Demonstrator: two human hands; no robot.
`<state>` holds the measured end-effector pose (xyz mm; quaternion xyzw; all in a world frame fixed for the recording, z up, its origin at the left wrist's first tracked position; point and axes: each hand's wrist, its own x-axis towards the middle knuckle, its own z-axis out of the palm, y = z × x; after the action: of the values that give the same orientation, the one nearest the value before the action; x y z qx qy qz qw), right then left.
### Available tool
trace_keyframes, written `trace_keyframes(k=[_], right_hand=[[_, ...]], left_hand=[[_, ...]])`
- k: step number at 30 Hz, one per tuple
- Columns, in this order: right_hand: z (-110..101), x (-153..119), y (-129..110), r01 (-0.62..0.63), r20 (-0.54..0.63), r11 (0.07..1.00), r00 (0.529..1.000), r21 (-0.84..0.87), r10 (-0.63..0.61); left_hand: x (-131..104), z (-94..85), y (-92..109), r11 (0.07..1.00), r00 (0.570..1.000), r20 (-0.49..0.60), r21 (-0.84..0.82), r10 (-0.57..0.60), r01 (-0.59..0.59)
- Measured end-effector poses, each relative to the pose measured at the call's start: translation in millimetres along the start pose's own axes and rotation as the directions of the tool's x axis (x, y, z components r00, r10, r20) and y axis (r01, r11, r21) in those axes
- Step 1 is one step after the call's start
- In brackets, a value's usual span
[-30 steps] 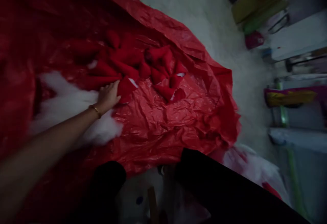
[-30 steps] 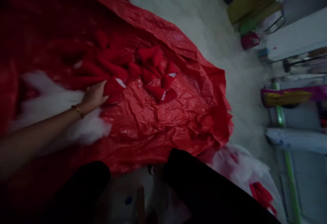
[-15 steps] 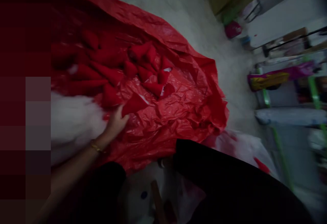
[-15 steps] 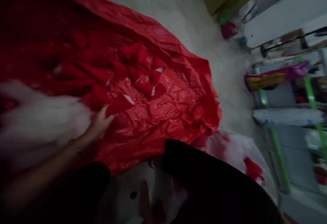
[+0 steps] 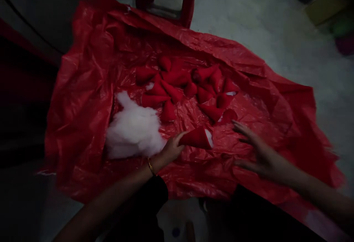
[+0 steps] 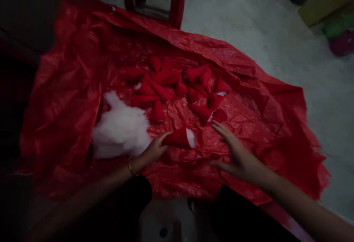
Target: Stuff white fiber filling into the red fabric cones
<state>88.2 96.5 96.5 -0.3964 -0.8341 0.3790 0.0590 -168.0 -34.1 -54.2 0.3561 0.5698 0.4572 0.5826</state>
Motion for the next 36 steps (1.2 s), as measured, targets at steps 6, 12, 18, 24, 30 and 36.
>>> trace_keyframes(k=[6,12,18,24,30,36], right_hand=[[111,55,33,-0.149,0.095,0.946,0.987,0.287,0.127],[155,47,37,-0.381,-0.066,0.72,0.859,0.58,0.508],[184,38,-12,-0.295,-0.021,0.803,0.934,0.518,0.357],[187,18,-22,0.088,-0.247,0.993,0.967,0.082,-0.065],[215,30,-27,0.054,0.294,0.974,0.956,-0.222,0.014],[208,23,4,0.02,0.005,0.992,1.0,-0.122,-0.02]], left_hand=[[0,-15.0,-1,0.998,0.99,-0.141,-0.057,-0.024,0.016],[-1,-6.2,5,0.668,0.919,-0.081,-0.711,-0.386,0.218],[20,11.1,15,0.502,0.849,-0.21,-0.862,-0.484,0.074],[24,-4.8,13,0.385,0.788,-0.196,-0.921,-0.584,0.056],[8,10.8,16,0.517,0.819,-0.204,-0.846,-0.537,0.128],[6,18.6,7,0.649,0.898,-0.135,-0.736,-0.419,0.193]])
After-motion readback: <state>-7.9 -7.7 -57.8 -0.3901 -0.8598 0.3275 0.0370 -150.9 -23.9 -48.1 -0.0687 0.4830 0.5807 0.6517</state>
